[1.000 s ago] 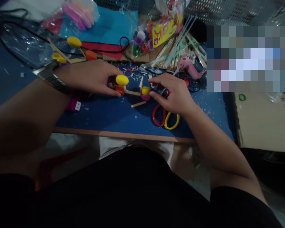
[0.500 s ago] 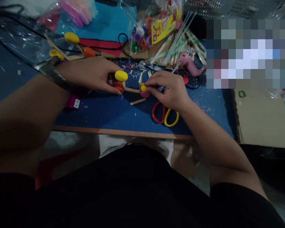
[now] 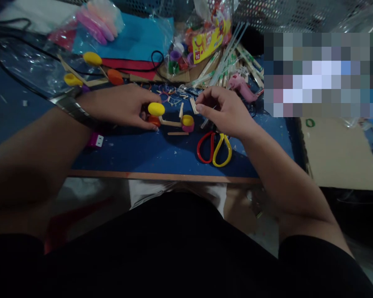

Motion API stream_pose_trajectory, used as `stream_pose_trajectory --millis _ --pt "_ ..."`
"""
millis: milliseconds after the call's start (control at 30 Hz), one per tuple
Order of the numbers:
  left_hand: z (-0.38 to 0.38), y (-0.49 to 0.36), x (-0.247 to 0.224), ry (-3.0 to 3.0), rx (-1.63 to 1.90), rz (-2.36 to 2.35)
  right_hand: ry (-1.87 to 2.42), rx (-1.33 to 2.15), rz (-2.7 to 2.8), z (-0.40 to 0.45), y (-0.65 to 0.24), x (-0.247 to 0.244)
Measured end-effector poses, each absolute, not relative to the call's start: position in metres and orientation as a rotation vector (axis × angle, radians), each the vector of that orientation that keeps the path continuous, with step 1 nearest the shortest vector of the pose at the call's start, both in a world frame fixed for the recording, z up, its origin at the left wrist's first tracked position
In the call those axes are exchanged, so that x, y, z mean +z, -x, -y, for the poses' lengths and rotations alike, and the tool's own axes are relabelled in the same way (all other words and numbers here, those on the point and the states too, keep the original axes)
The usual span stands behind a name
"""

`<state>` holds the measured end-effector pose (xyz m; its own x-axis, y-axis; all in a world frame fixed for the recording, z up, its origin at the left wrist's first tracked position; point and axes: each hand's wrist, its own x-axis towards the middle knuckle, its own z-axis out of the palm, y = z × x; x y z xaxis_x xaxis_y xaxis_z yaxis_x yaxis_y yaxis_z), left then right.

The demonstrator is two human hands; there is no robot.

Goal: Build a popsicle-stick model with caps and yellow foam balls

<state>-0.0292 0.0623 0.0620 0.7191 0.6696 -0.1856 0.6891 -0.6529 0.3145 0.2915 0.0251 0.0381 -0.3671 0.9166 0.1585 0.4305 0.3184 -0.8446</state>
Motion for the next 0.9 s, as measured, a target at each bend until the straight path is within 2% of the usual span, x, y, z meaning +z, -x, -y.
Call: stream_pose_trajectory --millis 167,400,900 --pt "-0.067 0.032 0.057 -2.572 -0.031 -1.073 1.272 1.318 1.917 -0.041 -0.290 0.062" --pt "-0.068 0.035 0.056 -2.555 -0.055 -1.164 1.756 1.766 1.929 -0.071 -0.272 0.073" --pt "-0.073 0.035 0.052 -2.593 -0.025 -1.120 1.854 1.862 1.861 -0.070 -0.264 0.070"
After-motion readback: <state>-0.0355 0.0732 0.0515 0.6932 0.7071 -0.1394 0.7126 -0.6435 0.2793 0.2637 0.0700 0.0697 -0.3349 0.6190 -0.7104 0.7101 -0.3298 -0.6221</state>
